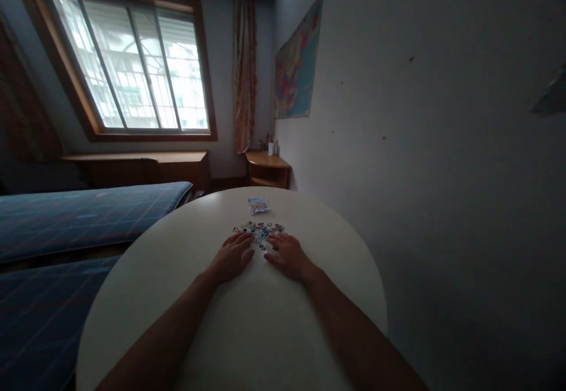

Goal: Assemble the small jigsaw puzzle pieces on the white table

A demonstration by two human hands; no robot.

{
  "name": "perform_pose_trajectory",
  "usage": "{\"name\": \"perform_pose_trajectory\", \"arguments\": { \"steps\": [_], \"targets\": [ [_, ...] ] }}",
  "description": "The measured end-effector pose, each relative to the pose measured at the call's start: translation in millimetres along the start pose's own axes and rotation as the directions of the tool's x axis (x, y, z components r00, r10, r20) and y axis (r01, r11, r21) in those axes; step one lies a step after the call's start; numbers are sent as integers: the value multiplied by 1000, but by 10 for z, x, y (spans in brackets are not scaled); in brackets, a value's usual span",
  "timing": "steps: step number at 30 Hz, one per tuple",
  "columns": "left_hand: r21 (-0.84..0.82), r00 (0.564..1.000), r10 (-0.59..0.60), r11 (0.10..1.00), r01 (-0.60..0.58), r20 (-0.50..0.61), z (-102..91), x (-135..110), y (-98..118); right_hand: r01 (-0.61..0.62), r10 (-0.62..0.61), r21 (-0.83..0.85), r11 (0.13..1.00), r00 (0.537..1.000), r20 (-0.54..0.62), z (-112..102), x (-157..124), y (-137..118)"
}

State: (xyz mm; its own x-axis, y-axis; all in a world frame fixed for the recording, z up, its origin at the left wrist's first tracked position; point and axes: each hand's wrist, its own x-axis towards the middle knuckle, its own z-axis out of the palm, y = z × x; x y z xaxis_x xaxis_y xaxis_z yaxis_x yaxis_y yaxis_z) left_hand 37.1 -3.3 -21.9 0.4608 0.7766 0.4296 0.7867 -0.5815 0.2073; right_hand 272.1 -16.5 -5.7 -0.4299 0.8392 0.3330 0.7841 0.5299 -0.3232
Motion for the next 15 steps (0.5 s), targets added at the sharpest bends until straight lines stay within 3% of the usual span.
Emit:
{"name": "perform_pose_trajectory", "arguments": {
  "steps": [4,15],
  "targets": [
    [2,997,31,1000,-31,64,-13,14,29,11,-11,-3,1000,999,49,13,-6,-25],
    [-172,998,50,984,-56,-42,-188,-37,70,106,-107,23,994,994,27,7,-10,-40]
  ]
}}
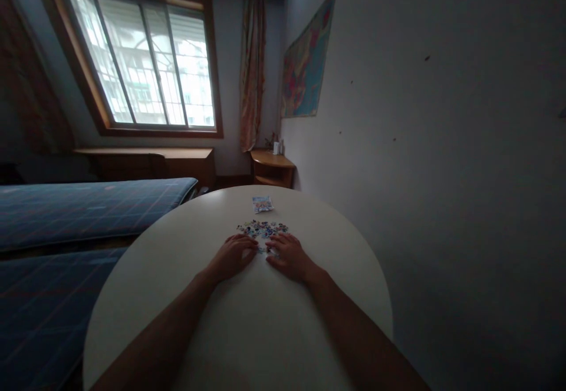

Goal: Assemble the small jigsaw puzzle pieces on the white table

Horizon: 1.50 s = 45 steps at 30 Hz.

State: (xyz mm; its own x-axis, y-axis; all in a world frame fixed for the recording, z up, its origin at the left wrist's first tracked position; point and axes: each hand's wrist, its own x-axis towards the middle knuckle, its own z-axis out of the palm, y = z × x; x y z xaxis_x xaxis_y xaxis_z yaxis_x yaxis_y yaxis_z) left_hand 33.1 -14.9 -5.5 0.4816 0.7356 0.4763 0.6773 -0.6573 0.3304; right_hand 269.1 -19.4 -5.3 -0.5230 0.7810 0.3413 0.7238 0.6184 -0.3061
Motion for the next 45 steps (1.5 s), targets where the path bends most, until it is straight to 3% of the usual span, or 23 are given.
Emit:
{"name": "perform_pose_trajectory", "arguments": {
  "steps": [6,10,15,21,27,30,36,45],
  "targets": [
    [-67,998,-36,997,40,60,-203,-81,-34,164,-168,52,985,981,95,-8,30,-122],
    [-51,994,-21,998,27,105,-210,-94,-3,129,-134,54,990,985,112,-19,71,-88],
    [-55,994,-15,998,21,105,-168,-95,-30,50,-51,22,999,997,52,-8,91,-36],
    [-11,990,-85,996,87,116,-162,-88,-105,203,-204,17,979,973,108,42,93,-181],
    [-33,987,-105,993,110,122,-137,-69,-93,210,-212,75,975,977,21,31,76,-264],
    [-66,986,-107,991,116,124,-105,-55,-81,179,-178,102,978,984,-16,42,60,-275],
    [-115,974,-154,978,174,168,-113,-26,-27,-17,21,47,999,996,-85,61,53,-294],
    [-152,962,-161,968,197,222,-124,14,52,-115,116,91,989,993,-7,67,107,-269]
  ]
}}
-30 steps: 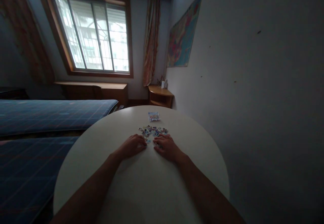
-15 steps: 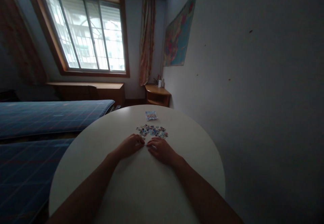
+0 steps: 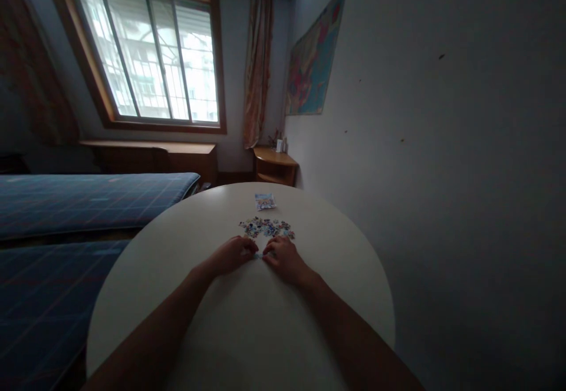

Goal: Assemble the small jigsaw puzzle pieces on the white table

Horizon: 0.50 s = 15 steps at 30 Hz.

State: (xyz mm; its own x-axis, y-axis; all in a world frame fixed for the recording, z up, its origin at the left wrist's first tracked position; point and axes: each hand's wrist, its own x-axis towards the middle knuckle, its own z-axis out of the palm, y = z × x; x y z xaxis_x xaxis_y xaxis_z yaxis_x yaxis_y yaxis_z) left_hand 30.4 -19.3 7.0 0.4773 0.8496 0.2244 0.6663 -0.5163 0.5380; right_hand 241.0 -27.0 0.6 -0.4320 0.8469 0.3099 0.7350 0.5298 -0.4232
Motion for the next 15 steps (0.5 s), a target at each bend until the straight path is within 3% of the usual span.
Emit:
{"name": "perform_pose_trajectory", "arguments": {
  "steps": [5,15],
  "targets": [
    [-32,999,43,999,-42,7,31,-5,-16,-13,12,33,999,999,52,-12,-17,11],
    [42,996,93,995,-92,-12,47,-16,-2,44,-44,11,999,999,25,-48,-43,-5]
  ]
}}
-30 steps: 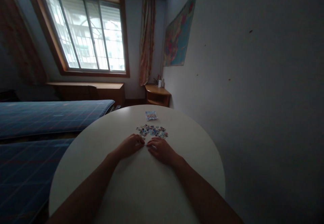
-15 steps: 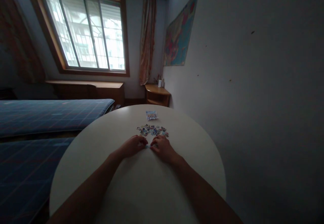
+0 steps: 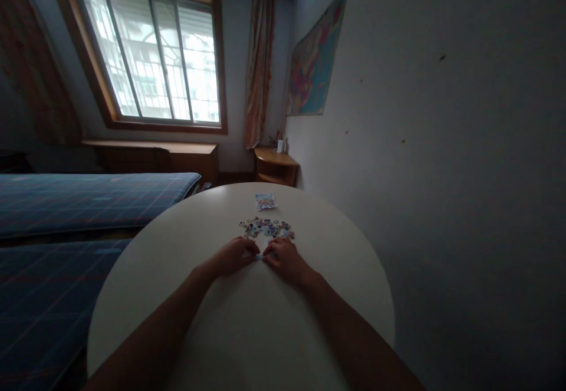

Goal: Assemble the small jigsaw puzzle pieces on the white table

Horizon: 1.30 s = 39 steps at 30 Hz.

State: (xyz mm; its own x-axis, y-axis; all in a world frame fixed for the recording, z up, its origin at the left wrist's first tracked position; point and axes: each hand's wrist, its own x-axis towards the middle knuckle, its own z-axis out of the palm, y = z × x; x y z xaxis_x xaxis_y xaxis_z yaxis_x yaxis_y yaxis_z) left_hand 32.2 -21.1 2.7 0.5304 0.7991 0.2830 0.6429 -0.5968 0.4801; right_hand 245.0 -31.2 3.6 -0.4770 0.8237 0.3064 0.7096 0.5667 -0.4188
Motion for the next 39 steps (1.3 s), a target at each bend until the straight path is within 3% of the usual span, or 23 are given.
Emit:
{"name": "perform_pose_trajectory", "arguments": {
  "steps": [6,10,16,20,30,33,39],
  "targets": [
    [38,999,43,998,-43,-2,0,-11,17,35,-37,-80,996,999,-20,0,4,-32],
    [44,995,97,994,-97,12,-20,-19,55,64,-66,-45,997,997,-45,-26,24,34],
    [42,994,108,993,-108,5,1,-9,3,-65,71,44,997,983,-168,-180,26,299],
    [76,996,92,993,-92,-5,11,-8,-40,-116,119,29,993,983,-141,-213,4,403],
    [112,994,47,993,-36,-95,92,-27,-57,17,-22,-112,994,999,-41,-33,-16,315],
    [125,990,64,991,-48,-129,144,-32,-31,-11,8,-139,990,1000,-19,-43,-22,303],
    [208,995,36,978,-15,-94,195,-34,-33,-133,120,-199,971,990,-75,-98,-31,256]
  ]
}}
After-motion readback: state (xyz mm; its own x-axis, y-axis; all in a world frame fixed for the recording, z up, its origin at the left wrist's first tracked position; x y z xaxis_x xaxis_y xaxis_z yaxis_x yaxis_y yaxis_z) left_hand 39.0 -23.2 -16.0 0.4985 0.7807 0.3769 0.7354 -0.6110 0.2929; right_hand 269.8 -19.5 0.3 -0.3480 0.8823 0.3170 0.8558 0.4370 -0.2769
